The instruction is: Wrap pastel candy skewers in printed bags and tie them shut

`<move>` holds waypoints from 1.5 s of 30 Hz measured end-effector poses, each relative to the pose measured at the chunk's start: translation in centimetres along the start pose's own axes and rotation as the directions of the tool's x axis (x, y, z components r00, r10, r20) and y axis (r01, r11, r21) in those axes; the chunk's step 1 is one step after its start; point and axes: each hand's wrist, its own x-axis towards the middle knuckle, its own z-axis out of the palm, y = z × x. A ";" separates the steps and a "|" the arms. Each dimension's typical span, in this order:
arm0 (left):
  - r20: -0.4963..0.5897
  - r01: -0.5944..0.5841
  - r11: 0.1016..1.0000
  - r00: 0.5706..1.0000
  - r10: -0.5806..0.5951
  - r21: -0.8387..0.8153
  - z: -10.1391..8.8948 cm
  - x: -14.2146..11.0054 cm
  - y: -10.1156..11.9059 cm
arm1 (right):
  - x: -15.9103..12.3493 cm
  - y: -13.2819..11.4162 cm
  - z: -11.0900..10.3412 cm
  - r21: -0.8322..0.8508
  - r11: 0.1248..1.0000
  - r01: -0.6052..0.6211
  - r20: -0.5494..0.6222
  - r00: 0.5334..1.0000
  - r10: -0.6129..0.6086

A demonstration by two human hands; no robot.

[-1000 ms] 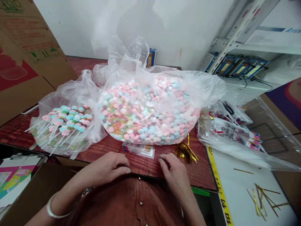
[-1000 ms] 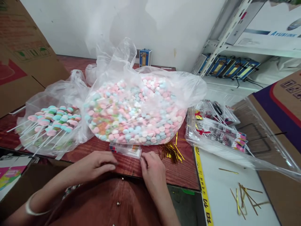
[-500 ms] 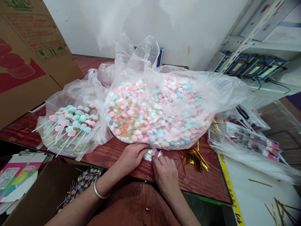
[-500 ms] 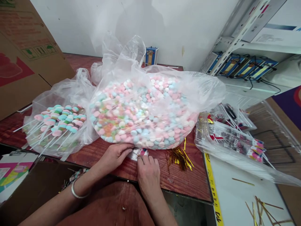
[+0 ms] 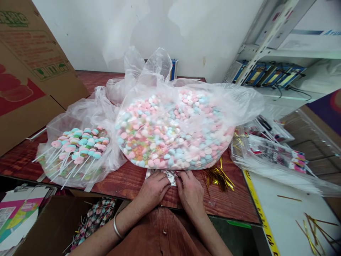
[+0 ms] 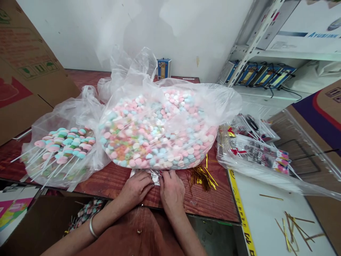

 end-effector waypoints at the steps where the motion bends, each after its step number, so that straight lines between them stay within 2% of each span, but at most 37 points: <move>1: 0.006 0.005 1.000 1.000 -0.005 -0.030 0.0 0.0 0.0 | -0.1 0.0 0.1 -0.002 1.000 0.006 -0.007 1.000 -0.006; 6: -0.055 0.099 0.978 0.992 -0.111 -0.184 -0.4 -0.1 0.1 | -1.0 1.0 0.2 -0.027 0.997 0.076 -0.099 0.992 -0.079; 9: -0.065 0.142 0.973 0.986 -0.156 -0.185 -0.6 -0.1 0.1 | -1.3 1.6 -0.2 -0.047 0.988 0.147 -0.156 0.976 -0.153; 13: -0.014 0.178 0.977 0.983 -0.181 -0.119 -0.4 0.2 -0.1 | -1.4 1.4 -0.5 0.040 0.983 0.180 -0.086 0.981 -0.176; 17: -0.006 0.169 0.977 0.985 -0.171 -0.128 -0.3 0.3 -0.1 | -1.6 1.0 -0.3 -0.026 0.985 0.170 0.000 0.985 -0.170; 21: -0.072 0.075 0.986 0.994 -0.087 -0.152 -0.5 -0.2 0.1 | -1.6 1.1 0.0 -0.035 0.986 0.162 -0.020 0.987 -0.162; 23: -0.065 0.034 0.993 0.997 -0.042 -0.116 -0.5 -0.4 0.1 | -1.7 1.1 -0.2 -0.023 0.985 0.174 -0.022 0.984 -0.174; 26: -0.017 0.037 0.996 0.999 -0.039 -0.082 -0.3 -0.2 0.0 | -1.6 0.9 -0.6 0.012 0.981 0.195 -0.010 0.981 -0.195; 28: -0.012 0.056 0.991 0.998 -0.058 -0.120 -0.3 0.0 0.0 | -1.5 0.7 -0.7 0.026 0.979 0.201 -0.003 0.980 -0.201; 32: -0.073 0.082 0.965 0.992 -0.104 -0.250 -1.2 -0.3 0.7 | -1.2 0.8 -0.5 0.033 0.979 0.202 -0.025 0.979 -0.201; 34: 0.012 0.140 0.922 0.989 -0.146 -0.360 -2.0 -0.9 1.4 | -1.1 0.9 -0.9 0.056 0.977 0.206 -0.067 0.977 -0.203; 36: 0.227 0.282 0.800 0.956 -0.187 -0.530 -2.7 -1.5 2.3 | -1.2 0.9 -1.8 0.115 0.966 0.233 -0.136 0.967 -0.217; 37: 0.340 0.375 0.691 0.920 -0.195 -0.618 -2.9 -1.7 2.7 | -1.2 0.8 -2.5 0.151 0.954 0.258 -0.175 0.957 -0.231; 39: 0.498 0.527 0.383 0.848 -0.179 -0.759 -3.2 -1.7 3.6 | -1.1 0.4 -4.2 0.199 0.921 0.336 -0.252 0.925 -0.284; 40: 0.523 0.551 0.205 0.833 -0.180 -0.809 -3.3 -1.4 4.0 | -1.0 0.2 -5.1 0.195 0.903 0.382 -0.283 0.904 -0.321; 42: 0.484 0.474 -0.105 0.832 -0.272 -0.874 -3.5 -0.5 4.6 | -0.7 -0.2 -6.7 0.152 0.868 0.472 -0.328 0.853 -0.406; 43: 0.442 0.392 -0.207 0.823 -0.357 -0.896 -3.7 0.1 4.9 | -0.5 -0.4 -7.3 0.131 0.852 0.507 -0.342 0.829 -0.442; 45: 0.352 0.228 -0.285 0.770 -0.533 -0.931 -4.2 1.5 5.2 | -0.2 -0.7 -8.0 0.143 0.847 0.512 -0.372 0.821 -0.433</move>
